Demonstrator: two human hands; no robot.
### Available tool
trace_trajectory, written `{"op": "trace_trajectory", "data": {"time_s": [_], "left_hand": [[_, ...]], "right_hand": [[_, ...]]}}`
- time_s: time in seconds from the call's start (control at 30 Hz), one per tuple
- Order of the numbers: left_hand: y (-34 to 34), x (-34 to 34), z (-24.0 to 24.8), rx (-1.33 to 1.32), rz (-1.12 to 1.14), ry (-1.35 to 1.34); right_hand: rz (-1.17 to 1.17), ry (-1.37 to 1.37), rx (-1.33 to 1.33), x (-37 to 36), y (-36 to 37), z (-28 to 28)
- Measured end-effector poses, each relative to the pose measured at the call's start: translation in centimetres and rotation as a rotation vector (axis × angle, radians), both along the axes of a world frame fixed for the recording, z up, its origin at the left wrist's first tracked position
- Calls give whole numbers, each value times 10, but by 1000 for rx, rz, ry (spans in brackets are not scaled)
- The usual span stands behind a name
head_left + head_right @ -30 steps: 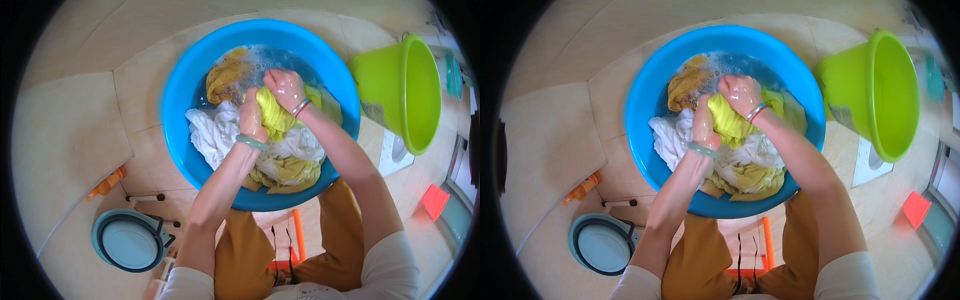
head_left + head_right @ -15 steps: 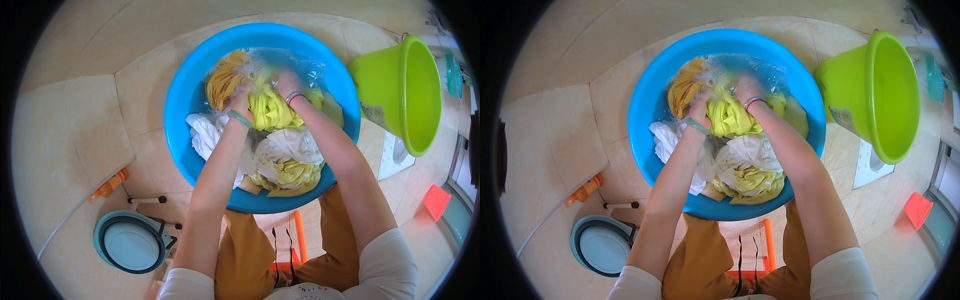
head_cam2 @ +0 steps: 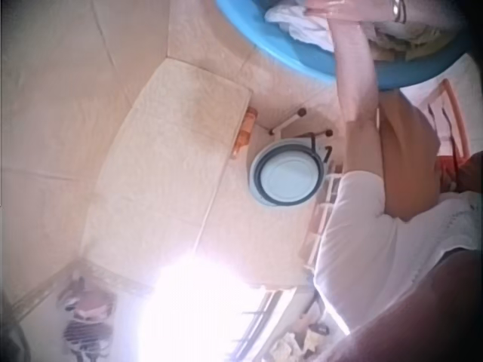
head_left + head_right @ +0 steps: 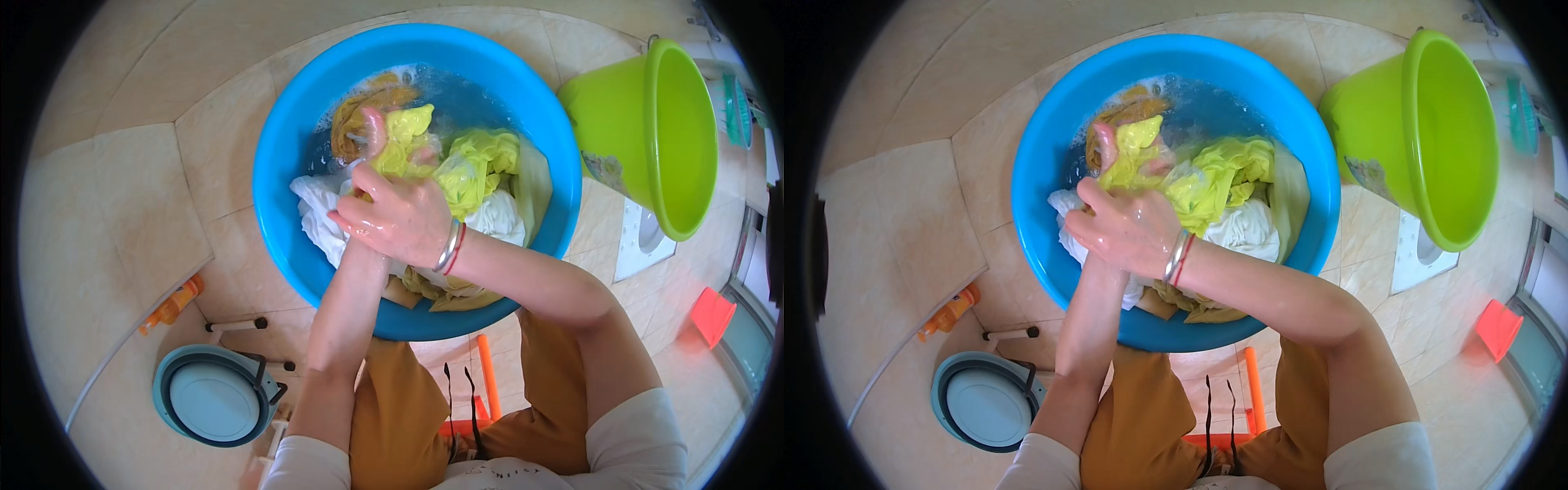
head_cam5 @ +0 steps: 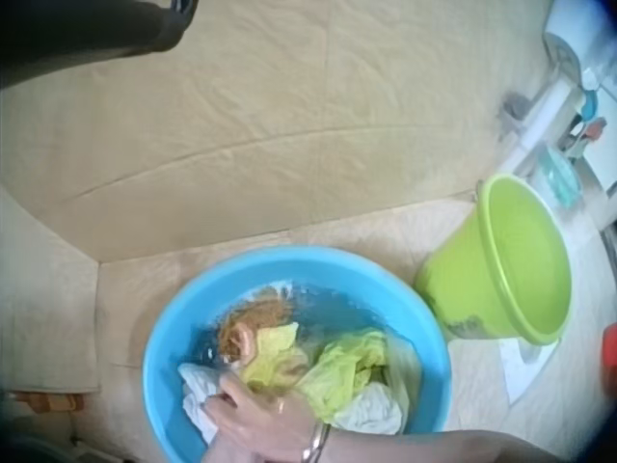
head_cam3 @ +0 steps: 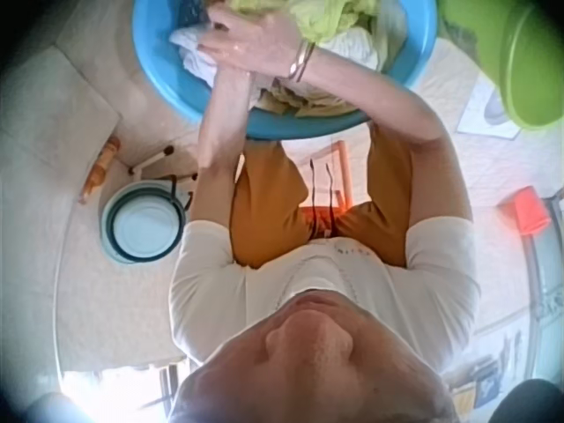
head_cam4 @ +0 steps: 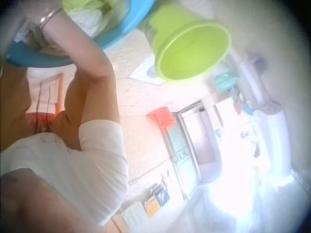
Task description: The person hand washes a load of clothes in a blue basin filled with soapy water. They repeatedly submerge, scrub, and wring out various garments, including white, yellow, and pink items, before placing them back into the basin.
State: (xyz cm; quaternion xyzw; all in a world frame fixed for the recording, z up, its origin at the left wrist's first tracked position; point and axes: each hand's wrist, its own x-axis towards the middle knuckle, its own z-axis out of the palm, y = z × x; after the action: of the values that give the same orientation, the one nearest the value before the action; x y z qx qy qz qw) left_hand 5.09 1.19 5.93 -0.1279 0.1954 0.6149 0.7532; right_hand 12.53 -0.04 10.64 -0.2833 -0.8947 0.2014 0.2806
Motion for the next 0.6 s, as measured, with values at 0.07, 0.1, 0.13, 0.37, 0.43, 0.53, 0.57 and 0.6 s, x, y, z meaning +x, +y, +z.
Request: {"op": "trace_trajectory", "data": {"time_s": [0.07,0.1,0.13,0.37,0.43,0.53,0.57,0.6], "left_hand": [[0,-6,4,6,4,79],[-2,-4,4,-4,61,318],[-6,1,0,-14,117,556],[-13,19,-1,-232,204,460],[-11,24,-6,-369,94,503],[-11,19,-21,-367,86,551],[-9,9,-34,-306,99,501],[-4,-5,-45,-238,127,468]], "right_hand": [[-48,129,39,-8,7,-2],[-71,183,45,-11,11,-3],[-93,237,51,-12,14,-3],[-124,147,-130,6,58,-53],[-225,-95,-194,37,91,-91],[-459,-100,-299,49,91,-109],[-559,-154,-414,53,99,-118],[-647,-190,-526,53,108,-126]]}}
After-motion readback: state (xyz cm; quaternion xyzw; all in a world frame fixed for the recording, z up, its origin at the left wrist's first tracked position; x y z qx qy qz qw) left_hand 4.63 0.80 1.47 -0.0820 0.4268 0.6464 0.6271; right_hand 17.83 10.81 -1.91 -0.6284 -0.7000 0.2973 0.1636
